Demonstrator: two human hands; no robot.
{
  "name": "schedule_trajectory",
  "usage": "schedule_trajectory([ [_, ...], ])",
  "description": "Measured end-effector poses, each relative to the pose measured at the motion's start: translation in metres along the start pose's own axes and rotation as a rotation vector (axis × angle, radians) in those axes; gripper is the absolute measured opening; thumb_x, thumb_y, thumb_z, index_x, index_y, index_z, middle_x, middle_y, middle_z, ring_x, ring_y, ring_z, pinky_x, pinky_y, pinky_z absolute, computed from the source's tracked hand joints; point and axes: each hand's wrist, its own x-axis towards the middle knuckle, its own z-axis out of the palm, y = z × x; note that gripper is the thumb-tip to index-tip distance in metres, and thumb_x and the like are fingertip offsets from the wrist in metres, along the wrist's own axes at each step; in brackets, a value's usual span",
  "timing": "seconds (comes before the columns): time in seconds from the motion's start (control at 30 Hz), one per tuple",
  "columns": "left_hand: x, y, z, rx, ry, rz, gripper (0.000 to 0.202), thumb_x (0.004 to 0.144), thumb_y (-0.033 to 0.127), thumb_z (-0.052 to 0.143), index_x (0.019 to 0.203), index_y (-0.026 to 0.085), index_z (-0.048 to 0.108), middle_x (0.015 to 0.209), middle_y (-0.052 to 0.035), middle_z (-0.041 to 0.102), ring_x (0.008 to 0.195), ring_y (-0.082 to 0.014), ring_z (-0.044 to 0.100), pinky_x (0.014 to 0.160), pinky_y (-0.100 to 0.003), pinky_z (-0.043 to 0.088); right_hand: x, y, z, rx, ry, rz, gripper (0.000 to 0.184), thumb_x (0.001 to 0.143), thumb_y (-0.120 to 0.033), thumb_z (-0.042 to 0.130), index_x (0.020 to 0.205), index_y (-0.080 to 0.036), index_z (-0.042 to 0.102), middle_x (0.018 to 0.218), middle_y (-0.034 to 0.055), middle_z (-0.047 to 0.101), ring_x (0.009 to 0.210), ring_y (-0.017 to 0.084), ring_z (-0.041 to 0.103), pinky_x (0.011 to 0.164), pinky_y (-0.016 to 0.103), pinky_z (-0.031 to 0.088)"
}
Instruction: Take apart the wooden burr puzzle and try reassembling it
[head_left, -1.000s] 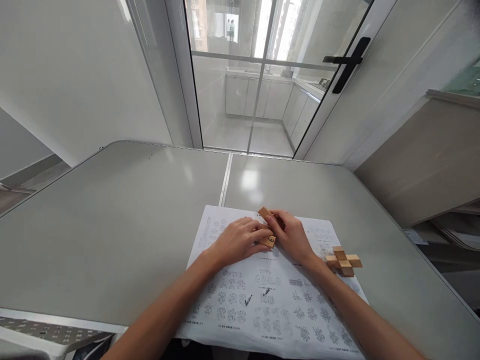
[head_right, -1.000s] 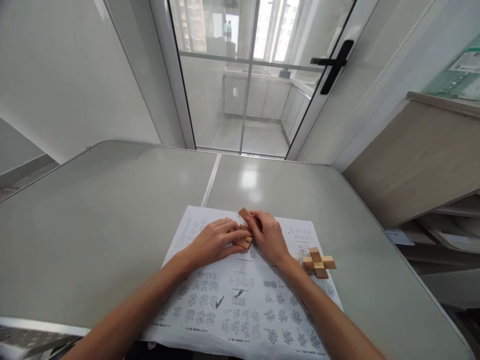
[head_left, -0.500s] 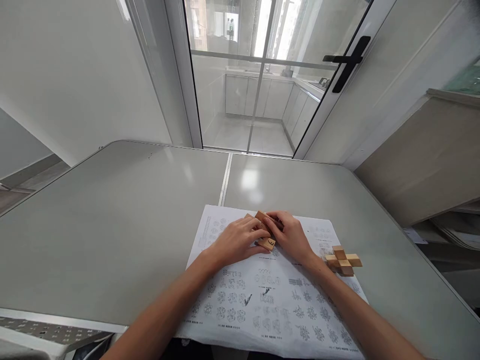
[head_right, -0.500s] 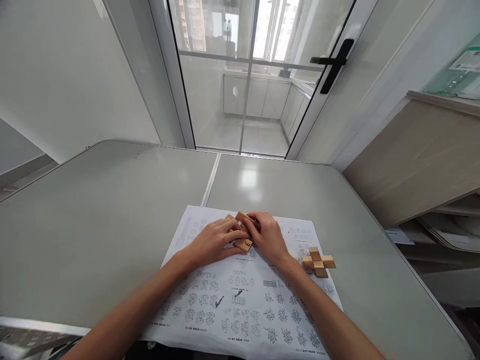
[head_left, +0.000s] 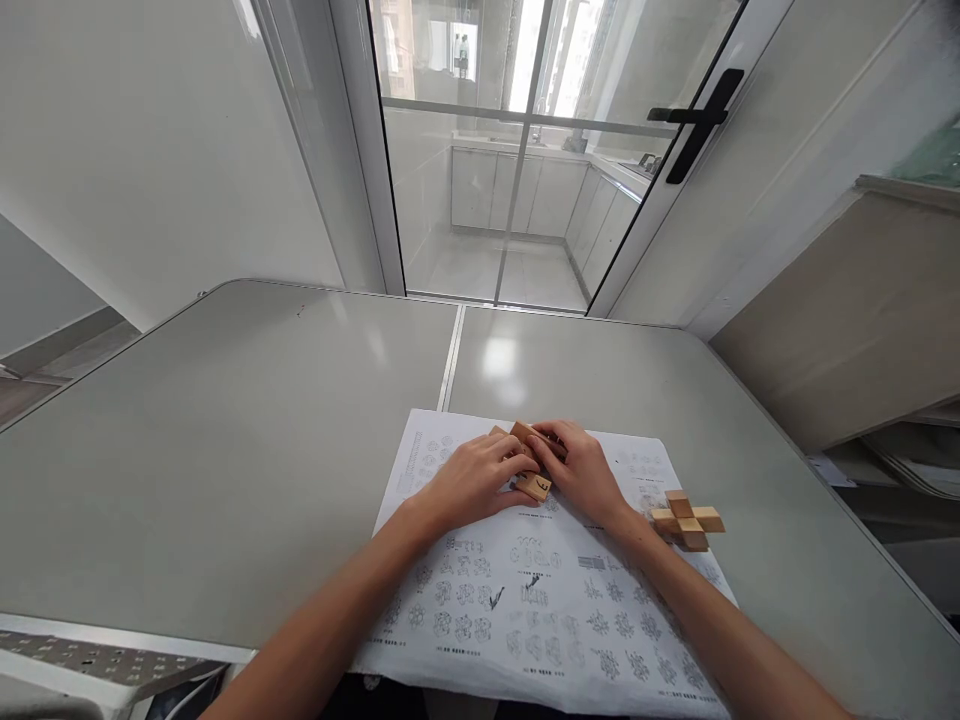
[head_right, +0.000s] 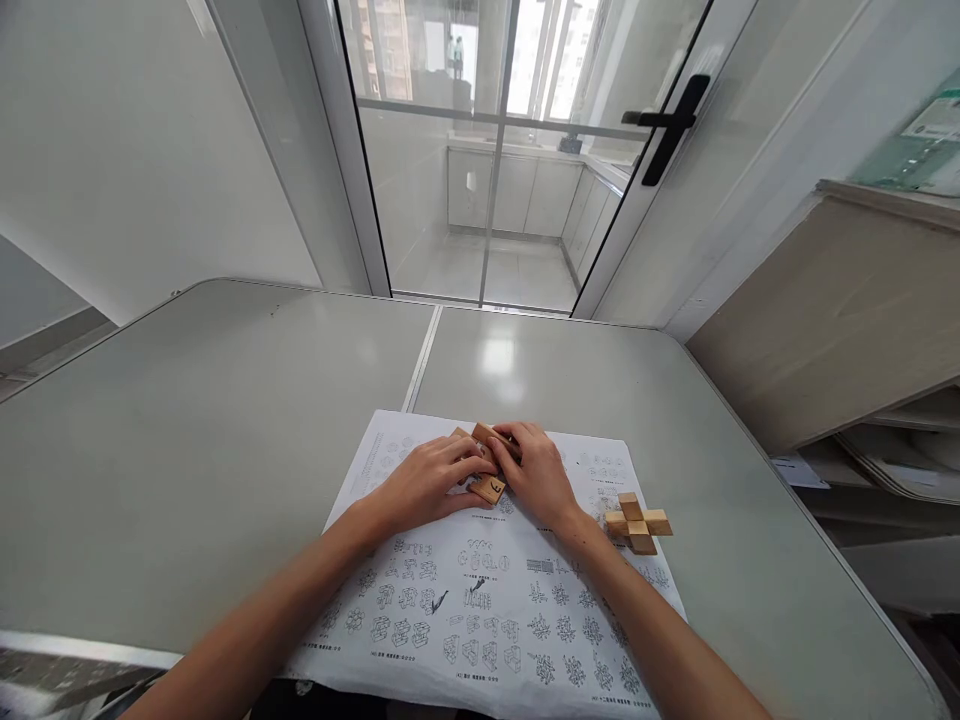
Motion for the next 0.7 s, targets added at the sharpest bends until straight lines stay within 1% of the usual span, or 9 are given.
schedule_trajectory([
  [0.17,-0.0005,-0.0017,0.0016,0.026,-0.009,0.000,0.027,0.096,0.046,0.072,0.111,0.022,0.069,0.109,-0.0065,0.071,0.096,-0.0236,0.067,0.085,-0.038,0.054,-0.0002,0.0013,0.0003,-0.007,-0.013,-0.002,0.031,0.105,-0.049,0.055,0.109,-0.023,0.071,0.107,0.0090,0.075,0.098,0.028,0.068,0.085,0.043,0.054],
  [0.33,-0.0011,-0.0021,0.0017,0.068,-0.018,0.015,0.029,0.097,0.047,0.072,0.111,0.022,0.068,0.111,-0.0055,0.071,0.096,-0.0223,0.067,0.085,-0.036,0.055,-0.0001,0.0026,0.0007,-0.024,-0.012,0.001,0.028,0.105,-0.046,0.056,0.112,-0.023,0.070,0.109,0.0092,0.074,0.100,0.028,0.068,0.087,0.043,0.054],
  [0.53,-0.0014,-0.0029,0.0016,0.087,-0.024,0.025,0.032,0.096,0.049,0.072,0.112,0.022,0.067,0.112,-0.0056,0.071,0.097,-0.0222,0.067,0.085,-0.037,0.056,0.0003,0.0011,0.0008,-0.022,-0.004,-0.004,0.028,0.105,-0.047,0.054,0.111,-0.024,0.070,0.109,0.0098,0.074,0.100,0.029,0.068,0.086,0.044,0.055],
  [0.7,-0.0016,-0.0045,0.0035,0.083,-0.018,0.025,0.034,0.096,0.051,0.072,0.112,0.022,0.067,0.112,-0.0058,0.071,0.097,-0.0224,0.068,0.084,-0.037,0.056,0.0003,-0.0007,0.0004,-0.020,0.000,0.000,0.027,0.105,-0.045,0.055,0.110,-0.023,0.070,0.107,0.0092,0.073,0.099,0.028,0.068,0.087,0.043,0.054],
])
